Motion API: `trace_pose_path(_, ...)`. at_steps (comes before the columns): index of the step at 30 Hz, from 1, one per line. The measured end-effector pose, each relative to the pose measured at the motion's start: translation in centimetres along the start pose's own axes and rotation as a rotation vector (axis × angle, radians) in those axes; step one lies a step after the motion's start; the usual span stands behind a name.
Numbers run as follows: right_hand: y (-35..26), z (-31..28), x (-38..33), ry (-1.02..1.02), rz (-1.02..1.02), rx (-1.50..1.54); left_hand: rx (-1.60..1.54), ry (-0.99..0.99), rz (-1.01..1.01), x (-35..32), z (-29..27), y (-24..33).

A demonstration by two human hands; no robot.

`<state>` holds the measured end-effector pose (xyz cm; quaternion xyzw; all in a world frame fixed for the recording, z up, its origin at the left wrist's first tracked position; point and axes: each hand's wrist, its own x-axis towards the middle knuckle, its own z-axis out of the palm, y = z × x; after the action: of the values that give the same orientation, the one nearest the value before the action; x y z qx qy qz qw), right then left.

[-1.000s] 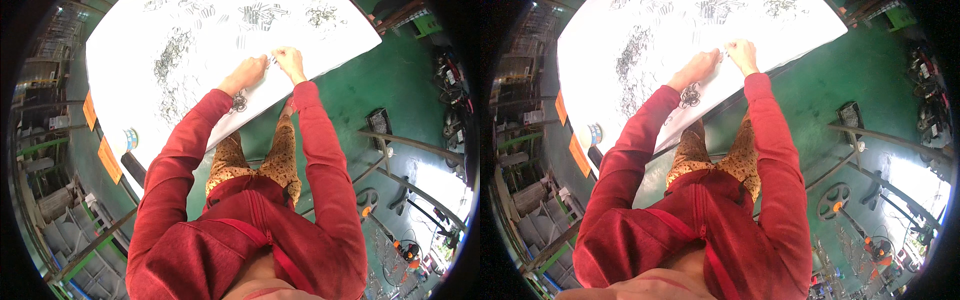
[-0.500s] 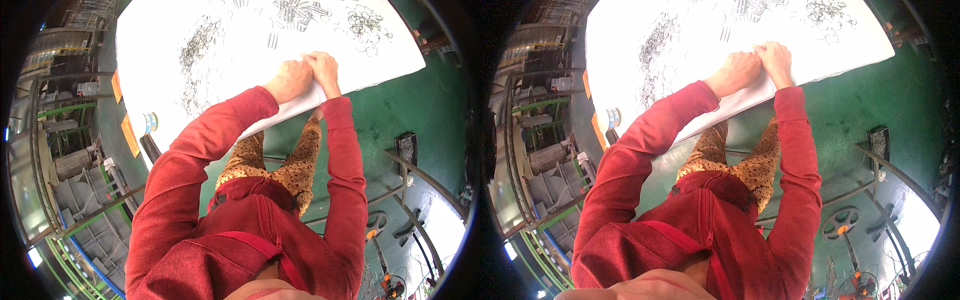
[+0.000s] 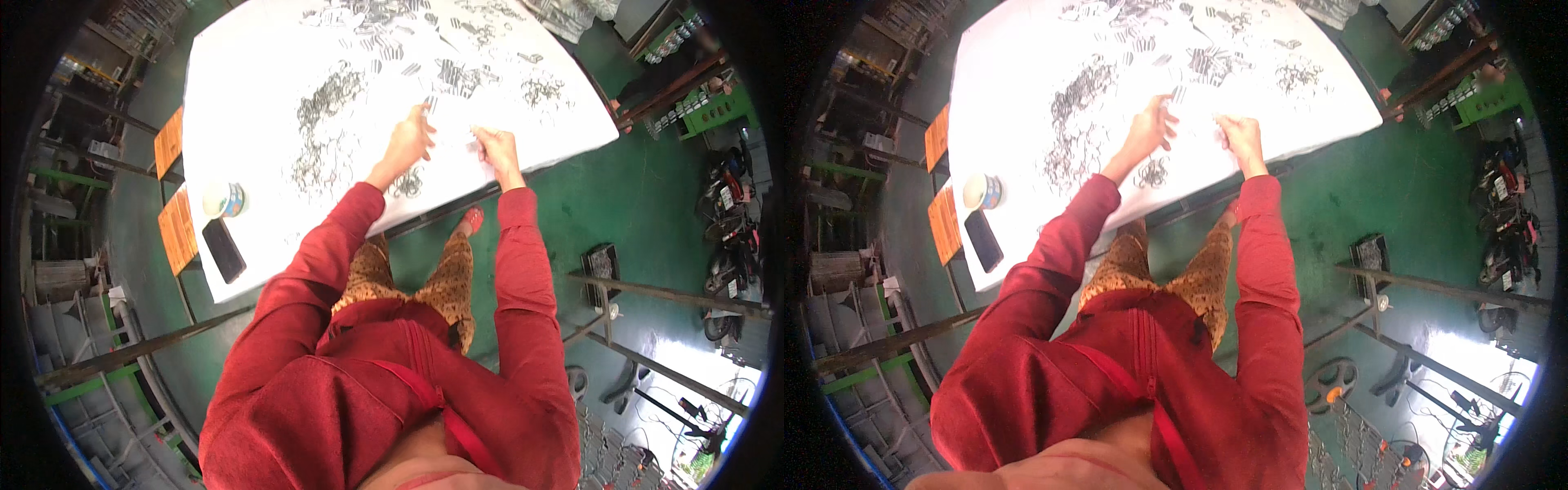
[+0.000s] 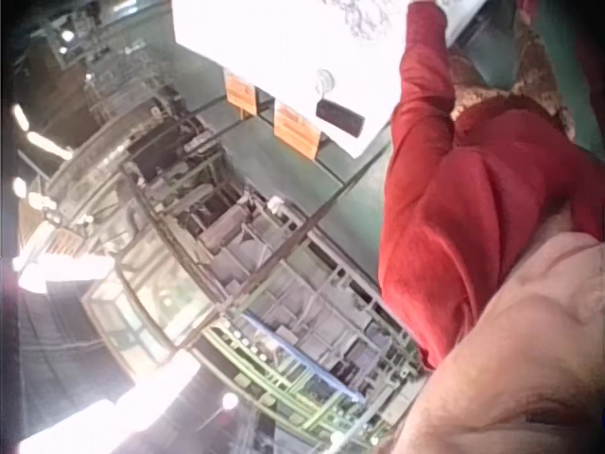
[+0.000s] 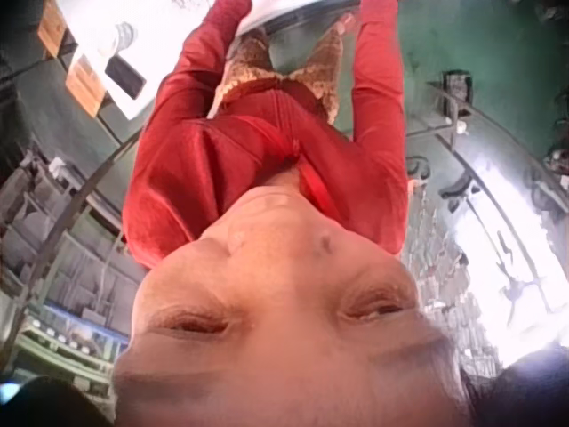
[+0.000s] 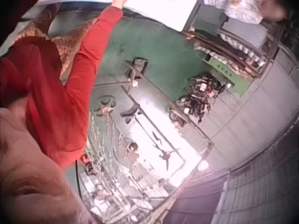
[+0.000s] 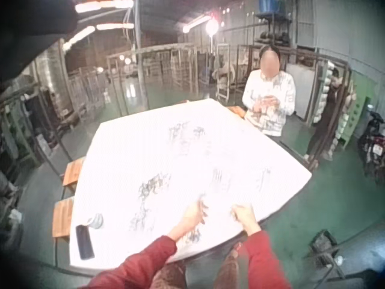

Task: The person assembles keychains by attaching metal loops to rectangular metal pieces on a white table. They repeatedly pick up components, connect them by hand, and place the finished keychains onto a nearby hanging rack.

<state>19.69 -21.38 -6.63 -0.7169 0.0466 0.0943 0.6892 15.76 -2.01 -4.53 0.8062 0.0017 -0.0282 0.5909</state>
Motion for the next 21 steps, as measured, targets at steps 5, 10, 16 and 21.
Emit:
trace_pose_path(5, -3.7, 1.9, -5.0, -0.119, 0.018, 0.276, -0.509, -0.217, -0.095, -2.4, -2.3, -0.2)
trace_pose_path(10, -3.9, 5.0, -8.2, -0.164, -0.012, 0.585, -1.133, -0.286, -0.205, -7.0, -0.6, 1.0)
trace_pose_path(16, -4.0, 7.5, -11.5, -0.191, -0.054, 0.664, -1.408, -0.201, -0.183, -10.6, 0.1, 1.2)
trace_pose_path(21, -4.3, 7.5, -12.5, -0.265, -0.101, 0.595, -1.33, -0.175, -0.161, -12.2, -0.6, 2.4)
